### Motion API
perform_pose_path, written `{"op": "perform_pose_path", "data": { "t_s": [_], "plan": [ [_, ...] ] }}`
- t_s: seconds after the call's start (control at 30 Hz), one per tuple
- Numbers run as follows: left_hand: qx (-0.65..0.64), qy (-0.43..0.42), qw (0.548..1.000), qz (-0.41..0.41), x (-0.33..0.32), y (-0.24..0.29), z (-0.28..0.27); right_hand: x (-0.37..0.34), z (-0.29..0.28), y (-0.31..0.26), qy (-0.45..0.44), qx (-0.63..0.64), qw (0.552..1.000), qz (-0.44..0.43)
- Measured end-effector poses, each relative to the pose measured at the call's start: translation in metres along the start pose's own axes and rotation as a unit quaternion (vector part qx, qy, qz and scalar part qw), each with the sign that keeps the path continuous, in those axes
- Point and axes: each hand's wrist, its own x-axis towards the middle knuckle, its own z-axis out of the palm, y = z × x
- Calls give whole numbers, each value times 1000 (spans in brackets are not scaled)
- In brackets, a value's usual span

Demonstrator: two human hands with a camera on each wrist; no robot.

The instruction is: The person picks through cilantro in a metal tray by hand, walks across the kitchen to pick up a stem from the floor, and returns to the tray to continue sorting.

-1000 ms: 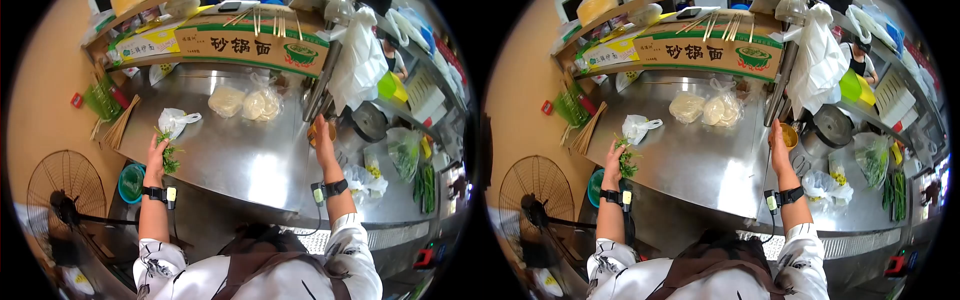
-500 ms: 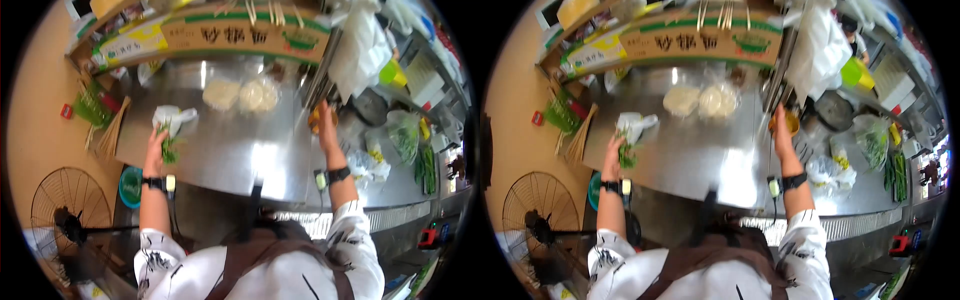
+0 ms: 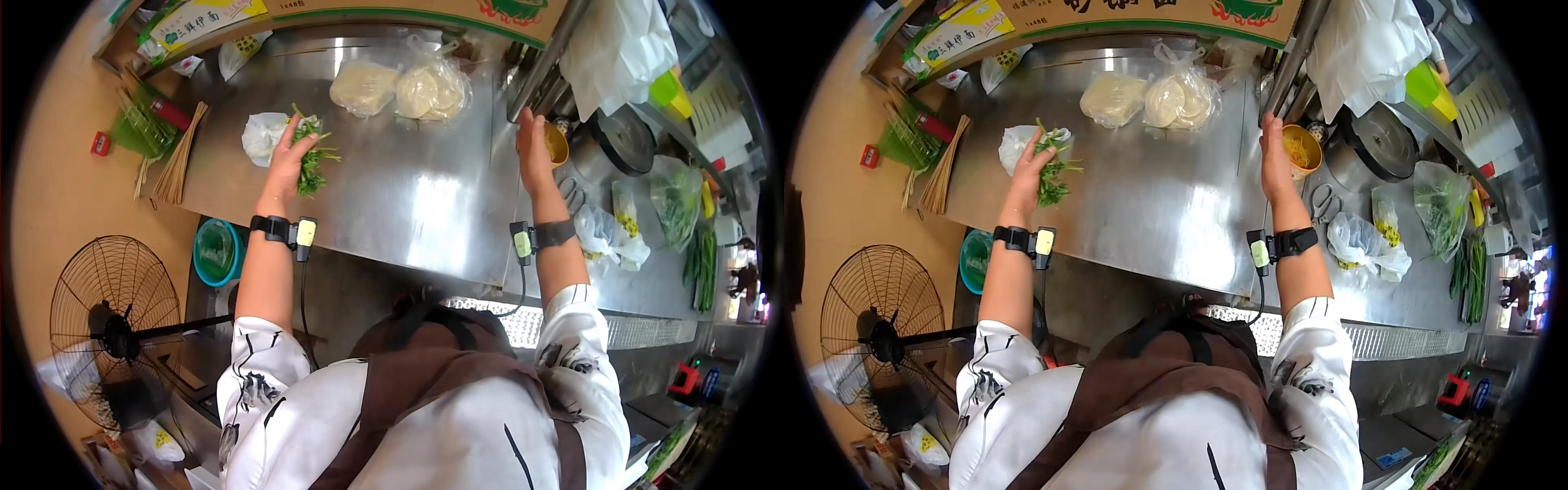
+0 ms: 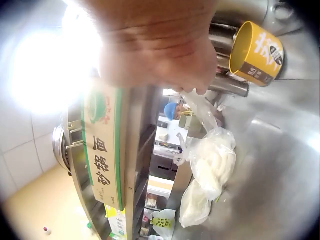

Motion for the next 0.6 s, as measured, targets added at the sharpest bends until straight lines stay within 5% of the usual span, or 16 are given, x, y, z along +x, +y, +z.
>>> {"op": "perform_pose_path", "data": {
  "t_s": [0.6],
  "plan": [
    [-10,-59,998,-35,17,-16,54,1,21,-14,2,-53,997,63]
  ]
}}
